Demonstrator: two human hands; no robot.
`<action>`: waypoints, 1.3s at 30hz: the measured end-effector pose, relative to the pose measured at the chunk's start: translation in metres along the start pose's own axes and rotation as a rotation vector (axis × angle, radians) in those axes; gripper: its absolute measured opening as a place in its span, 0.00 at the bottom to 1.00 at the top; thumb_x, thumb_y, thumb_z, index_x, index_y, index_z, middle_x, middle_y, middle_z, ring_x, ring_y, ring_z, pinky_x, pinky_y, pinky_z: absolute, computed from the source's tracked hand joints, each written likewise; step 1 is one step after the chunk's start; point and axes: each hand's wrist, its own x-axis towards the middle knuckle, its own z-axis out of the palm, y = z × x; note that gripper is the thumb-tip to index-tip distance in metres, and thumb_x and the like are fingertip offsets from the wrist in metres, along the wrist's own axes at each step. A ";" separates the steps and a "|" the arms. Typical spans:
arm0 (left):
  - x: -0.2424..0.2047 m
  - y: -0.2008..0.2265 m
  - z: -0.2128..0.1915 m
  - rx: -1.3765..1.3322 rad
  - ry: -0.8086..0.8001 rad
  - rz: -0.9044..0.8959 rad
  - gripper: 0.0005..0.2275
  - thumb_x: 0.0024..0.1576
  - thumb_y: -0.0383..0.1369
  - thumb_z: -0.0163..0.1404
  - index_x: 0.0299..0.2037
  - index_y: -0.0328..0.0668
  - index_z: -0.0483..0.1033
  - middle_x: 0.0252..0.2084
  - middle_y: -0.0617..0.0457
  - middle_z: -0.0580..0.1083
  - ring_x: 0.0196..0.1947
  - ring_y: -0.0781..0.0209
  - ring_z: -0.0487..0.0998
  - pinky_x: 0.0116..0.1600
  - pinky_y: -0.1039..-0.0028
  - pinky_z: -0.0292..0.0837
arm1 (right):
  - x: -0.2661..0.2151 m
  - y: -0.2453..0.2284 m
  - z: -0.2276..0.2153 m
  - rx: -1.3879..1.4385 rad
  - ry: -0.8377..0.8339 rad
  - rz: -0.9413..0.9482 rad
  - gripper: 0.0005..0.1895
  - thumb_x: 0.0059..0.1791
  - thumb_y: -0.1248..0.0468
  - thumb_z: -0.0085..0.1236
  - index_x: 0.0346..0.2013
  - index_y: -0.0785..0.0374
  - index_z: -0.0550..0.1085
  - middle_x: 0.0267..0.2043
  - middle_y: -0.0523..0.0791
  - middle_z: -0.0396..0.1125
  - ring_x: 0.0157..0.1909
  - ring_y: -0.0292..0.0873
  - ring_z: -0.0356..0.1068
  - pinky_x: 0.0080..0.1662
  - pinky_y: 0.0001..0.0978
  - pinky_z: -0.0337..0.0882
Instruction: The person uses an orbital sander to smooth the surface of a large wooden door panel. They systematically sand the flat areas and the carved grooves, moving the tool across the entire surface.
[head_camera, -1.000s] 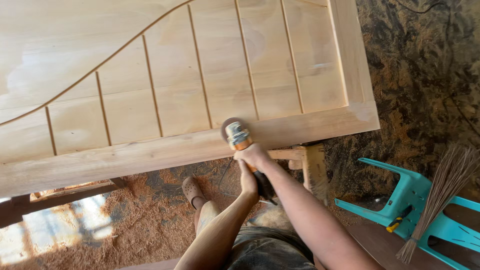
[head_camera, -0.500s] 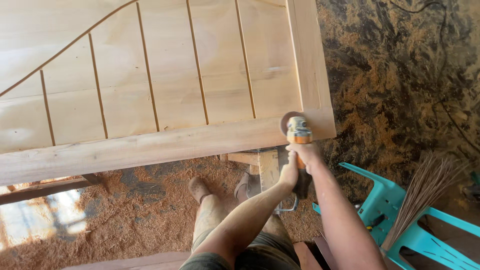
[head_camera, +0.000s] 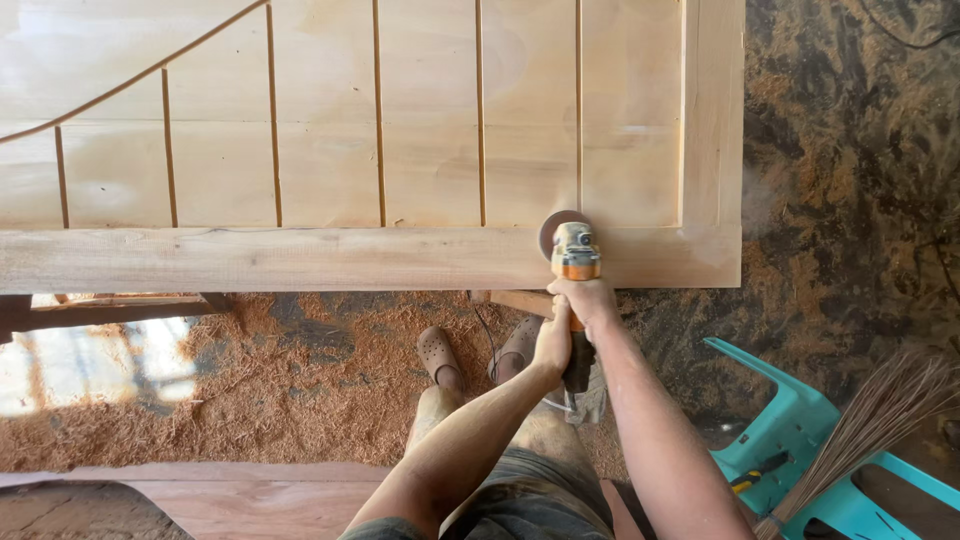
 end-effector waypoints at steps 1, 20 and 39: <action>-0.004 0.001 -0.010 0.016 -0.002 -0.019 0.38 0.64 0.63 0.29 0.42 0.27 0.76 0.30 0.47 0.75 0.27 0.60 0.78 0.33 0.69 0.76 | -0.004 0.002 0.010 -0.019 -0.008 0.014 0.14 0.36 0.68 0.66 0.34 0.63 0.76 0.26 0.45 0.70 0.24 0.40 0.70 0.30 0.36 0.76; -0.004 -0.003 -0.037 -0.254 0.211 -0.017 0.41 0.62 0.66 0.27 0.57 0.32 0.74 0.42 0.46 0.75 0.40 0.59 0.76 0.47 0.67 0.74 | 0.005 -0.002 0.065 -0.427 -0.073 -0.187 0.14 0.32 0.60 0.72 0.28 0.61 0.79 0.30 0.45 0.75 0.32 0.41 0.75 0.37 0.34 0.75; 0.101 -0.077 0.253 0.370 -0.046 0.000 0.44 0.59 0.66 0.35 0.50 0.19 0.76 0.42 0.35 0.78 0.43 0.53 0.77 0.48 0.64 0.70 | 0.060 -0.016 -0.279 0.210 0.125 -0.066 0.14 0.37 0.70 0.64 0.37 0.65 0.75 0.26 0.47 0.70 0.24 0.42 0.71 0.30 0.37 0.76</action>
